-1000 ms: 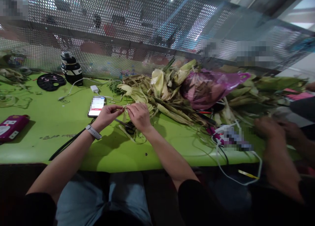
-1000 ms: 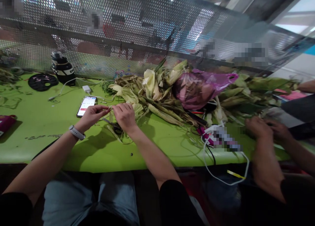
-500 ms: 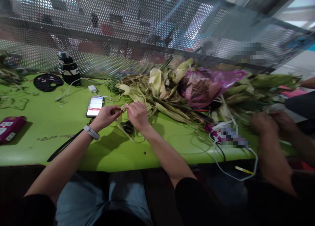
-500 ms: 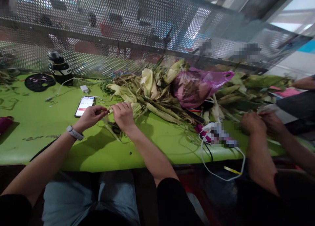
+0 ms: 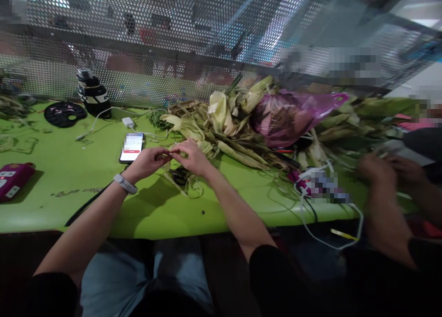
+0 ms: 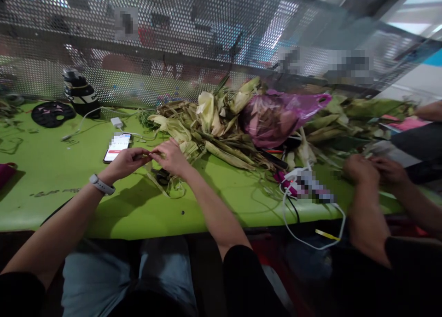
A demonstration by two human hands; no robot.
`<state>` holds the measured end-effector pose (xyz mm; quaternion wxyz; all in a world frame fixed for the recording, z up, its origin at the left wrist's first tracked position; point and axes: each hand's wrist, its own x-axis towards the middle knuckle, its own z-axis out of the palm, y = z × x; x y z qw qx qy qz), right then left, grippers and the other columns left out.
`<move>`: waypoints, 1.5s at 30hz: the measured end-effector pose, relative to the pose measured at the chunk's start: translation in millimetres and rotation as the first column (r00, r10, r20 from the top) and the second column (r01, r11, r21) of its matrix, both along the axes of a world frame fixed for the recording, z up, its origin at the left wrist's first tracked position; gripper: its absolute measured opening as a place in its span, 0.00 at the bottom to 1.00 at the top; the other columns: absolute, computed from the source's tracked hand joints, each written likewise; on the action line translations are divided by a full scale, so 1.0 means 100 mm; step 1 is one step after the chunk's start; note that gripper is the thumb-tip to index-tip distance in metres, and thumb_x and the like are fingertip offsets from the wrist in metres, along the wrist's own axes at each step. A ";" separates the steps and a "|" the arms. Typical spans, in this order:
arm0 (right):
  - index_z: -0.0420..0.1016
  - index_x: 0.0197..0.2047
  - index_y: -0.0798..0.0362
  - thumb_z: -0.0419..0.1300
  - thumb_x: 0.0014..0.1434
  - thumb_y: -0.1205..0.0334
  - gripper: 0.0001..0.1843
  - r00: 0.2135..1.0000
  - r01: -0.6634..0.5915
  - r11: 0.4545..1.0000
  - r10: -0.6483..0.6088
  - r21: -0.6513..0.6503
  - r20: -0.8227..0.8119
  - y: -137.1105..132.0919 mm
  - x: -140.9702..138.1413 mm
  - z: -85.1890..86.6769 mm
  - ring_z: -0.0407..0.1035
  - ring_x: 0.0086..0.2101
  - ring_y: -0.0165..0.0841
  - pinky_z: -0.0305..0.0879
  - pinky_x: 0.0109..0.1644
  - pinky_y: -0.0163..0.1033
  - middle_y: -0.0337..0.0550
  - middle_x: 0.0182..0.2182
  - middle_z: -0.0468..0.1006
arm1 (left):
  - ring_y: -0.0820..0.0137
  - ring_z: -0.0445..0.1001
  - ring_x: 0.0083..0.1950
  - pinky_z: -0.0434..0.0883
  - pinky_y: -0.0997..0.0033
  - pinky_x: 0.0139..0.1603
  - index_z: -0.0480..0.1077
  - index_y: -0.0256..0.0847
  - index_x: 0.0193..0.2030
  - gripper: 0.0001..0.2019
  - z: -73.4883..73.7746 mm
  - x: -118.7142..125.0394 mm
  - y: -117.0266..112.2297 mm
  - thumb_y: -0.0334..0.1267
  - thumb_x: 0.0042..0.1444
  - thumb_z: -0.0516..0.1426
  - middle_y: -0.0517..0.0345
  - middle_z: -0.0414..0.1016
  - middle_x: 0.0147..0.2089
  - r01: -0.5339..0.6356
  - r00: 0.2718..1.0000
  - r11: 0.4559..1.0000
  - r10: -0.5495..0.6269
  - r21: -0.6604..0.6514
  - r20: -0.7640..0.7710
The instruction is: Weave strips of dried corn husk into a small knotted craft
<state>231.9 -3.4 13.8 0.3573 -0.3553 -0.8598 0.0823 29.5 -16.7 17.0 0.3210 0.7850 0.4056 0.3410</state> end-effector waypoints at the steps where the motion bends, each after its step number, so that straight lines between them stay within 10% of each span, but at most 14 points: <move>1: 0.77 0.38 0.51 0.57 0.62 0.53 0.12 1.000 0.014 1.000 -0.014 0.022 0.006 0.01 0.00 0.00 0.71 0.42 0.36 0.51 0.62 0.53 0.43 0.38 0.80 | 0.68 0.73 0.34 0.67 0.70 0.35 0.76 0.37 0.43 0.17 0.00 0.00 0.00 0.48 0.56 0.58 0.50 0.79 0.37 0.000 1.000 1.000 0.000 -0.015 0.011; 19: 0.76 0.38 0.52 0.52 0.65 0.54 0.15 0.993 0.050 0.998 -0.047 0.030 -0.107 -0.05 -0.05 0.04 0.71 0.38 0.34 0.64 0.45 0.41 0.45 0.35 0.79 | 0.77 0.67 0.28 0.65 0.76 0.30 0.76 0.36 0.39 0.16 0.03 0.04 -0.05 0.47 0.51 0.62 0.51 0.79 0.37 0.077 0.911 0.916 0.095 -0.393 0.401; 45: 0.75 0.35 0.53 0.55 0.64 0.55 0.12 0.954 0.090 0.996 -0.084 0.010 -0.286 -0.09 -0.09 0.03 0.71 0.36 0.33 0.65 0.44 0.38 0.43 0.33 0.79 | 0.76 0.73 0.34 0.67 0.75 0.37 0.78 0.38 0.40 0.14 -0.09 0.03 0.03 0.41 0.46 0.67 0.53 0.80 0.38 0.155 0.830 0.890 0.117 -0.428 0.545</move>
